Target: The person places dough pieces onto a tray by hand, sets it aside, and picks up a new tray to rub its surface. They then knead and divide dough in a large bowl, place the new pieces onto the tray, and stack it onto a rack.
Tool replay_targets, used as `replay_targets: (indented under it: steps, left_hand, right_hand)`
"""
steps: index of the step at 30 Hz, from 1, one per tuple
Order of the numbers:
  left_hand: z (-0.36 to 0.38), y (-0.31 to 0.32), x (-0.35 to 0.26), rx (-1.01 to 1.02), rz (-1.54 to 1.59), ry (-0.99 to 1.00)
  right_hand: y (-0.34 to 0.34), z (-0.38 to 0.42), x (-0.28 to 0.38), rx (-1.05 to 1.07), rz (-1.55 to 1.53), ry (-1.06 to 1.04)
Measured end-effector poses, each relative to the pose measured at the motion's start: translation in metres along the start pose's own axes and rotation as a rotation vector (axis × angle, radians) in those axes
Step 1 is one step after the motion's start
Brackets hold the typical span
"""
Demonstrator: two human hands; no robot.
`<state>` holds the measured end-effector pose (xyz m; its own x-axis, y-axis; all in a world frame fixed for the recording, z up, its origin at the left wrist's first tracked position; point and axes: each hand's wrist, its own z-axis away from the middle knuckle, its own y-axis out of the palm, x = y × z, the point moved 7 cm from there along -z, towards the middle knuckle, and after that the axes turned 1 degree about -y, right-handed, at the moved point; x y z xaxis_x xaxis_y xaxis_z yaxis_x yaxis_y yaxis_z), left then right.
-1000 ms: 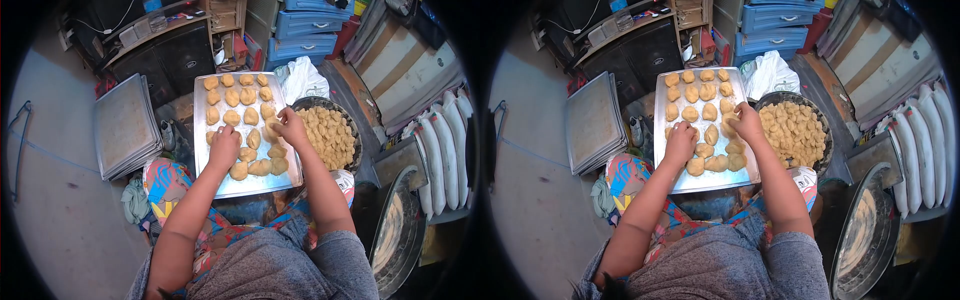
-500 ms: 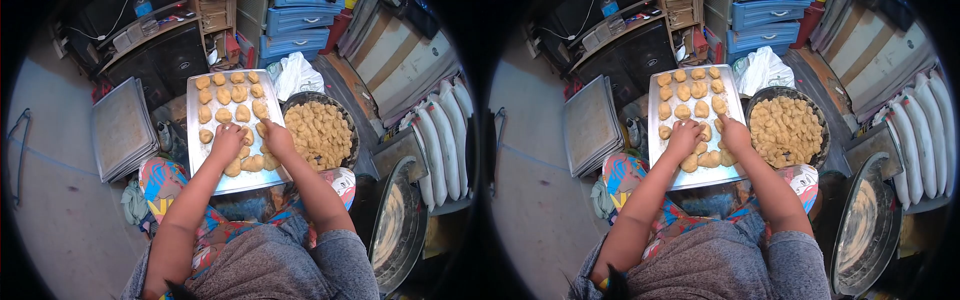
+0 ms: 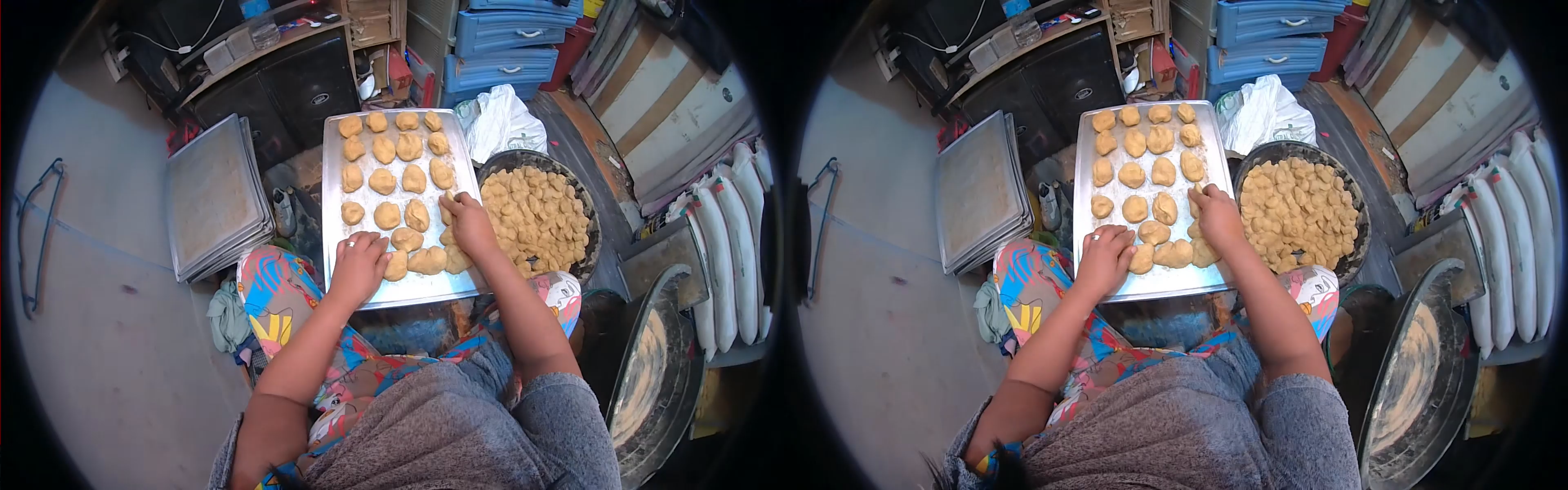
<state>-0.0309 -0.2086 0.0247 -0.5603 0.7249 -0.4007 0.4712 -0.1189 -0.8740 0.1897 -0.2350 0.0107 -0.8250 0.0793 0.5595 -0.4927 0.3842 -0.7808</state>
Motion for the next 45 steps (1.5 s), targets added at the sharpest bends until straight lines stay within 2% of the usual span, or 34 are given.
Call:
replay_targets:
  steps: [2,5,7,9,11,13,15,17,19,20,22,23,25,29,31,32,33,34,35,36,38,39,41,42,43,45]
  left_hand:
    - [0.002,0.005,0.0,0.014,0.006,-0.003]
    - [-0.005,0.002,-0.001,0.01,0.063,0.001]
    - [-0.015,-0.007,-0.006,-0.086,0.071,0.009]
    - [-0.026,-0.005,-0.013,-0.114,0.085,0.073]
    - [-0.034,-0.003,-0.021,-0.147,0.107,0.145]
    - [-0.039,0.021,-0.022,0.16,-0.006,0.103]
    - [-0.036,0.021,-0.023,0.207,-0.02,0.057]
    - [-0.025,0.018,-0.021,0.258,-0.04,0.008]
    - [-0.007,0.002,-0.015,0.171,0.126,-0.025]
    - [0.004,0.001,-0.008,0.174,0.129,-0.029]
    - [0.027,-0.019,0.006,-0.081,0.096,-0.009]
    - [0.031,-0.021,0.012,-0.083,0.093,-0.014]
    - [0.037,-0.02,0.026,-0.02,0.134,-0.134]
    - [0.03,-0.019,0.038,0.007,0.273,-0.304]
    - [0.029,-0.023,0.031,-0.014,0.269,-0.311]
    - [0.029,-0.029,0.023,-0.058,0.121,-0.261]
    - [0.031,-0.034,0.015,-0.101,-0.028,-0.211]
    - [0.033,-0.033,0.009,-0.1,-0.03,-0.207]
    - [0.035,-0.032,-0.004,-0.103,-0.038,-0.088]
    - [0.037,-0.031,-0.016,-0.106,-0.045,0.031]
    - [0.037,-0.021,-0.025,-0.04,-0.022,0.066]
    - [0.036,-0.014,-0.028,0.023,0.001,0.095]
    - [0.036,-0.008,-0.027,-0.015,-0.016,0.119]
    - [0.034,-0.006,-0.024,0.006,-0.027,0.09]
    - [0.033,-0.006,-0.022,0.028,-0.04,0.061]
    - [0.034,-0.012,-0.022,0.009,-0.062,0.056]
  right_hand:
    - [0.003,0.001,-0.001,0.014,0.042,-0.044]
    - [-0.008,0.0,0.0,-0.113,-0.039,-0.121]
    - [-0.033,0.008,0.005,-0.159,-0.094,0.114]
    - [-0.032,0.018,0.01,-0.08,-0.083,0.102]
    - [-0.016,0.035,0.013,0.134,0.03,0.108]
    - [-0.018,0.047,0.025,0.053,0.048,0.156]
    - [-0.023,0.056,0.031,0.079,-0.051,0.262]
    - [-0.015,0.069,0.025,0.046,-0.072,0.222]
    - [-0.018,0.078,0.035,-0.085,0.158,-0.043]
    - [-0.018,0.077,0.031,-0.08,0.158,-0.042]
    - [-0.01,0.074,0.012,0.083,-0.193,0.183]
    - [-0.009,0.073,-0.003,0.002,-0.257,0.22]
    - [-0.035,0.068,0.007,-0.139,-0.445,0.485]
    - [-0.028,0.064,-0.003,-0.118,-0.28,0.357]
    - [-0.016,0.063,0.005,-0.049,-0.055,0.181]
    - [-0.017,0.065,0.008,-0.097,0.057,0.091]
    - [-0.018,0.065,0.008,-0.1,0.056,0.093]
    - [-0.019,0.066,-0.004,-0.095,-0.143,0.234]
    - [-0.017,0.069,-0.014,-0.09,-0.344,0.375]
    - [-0.021,0.067,-0.015,-0.095,-0.346,0.377]
    - [-0.033,0.068,-0.027,-0.273,-0.735,0.495]
    - [-0.034,0.069,-0.028,-0.278,-0.731,0.495]
    - [-0.019,0.07,-0.03,-0.075,-0.71,0.562]
    - [-0.012,0.069,-0.024,0.112,-0.378,0.403]
    - [-0.014,0.073,-0.014,0.11,-0.376,0.407]
    - [-0.033,0.08,0.023,-0.112,-0.114,0.18]
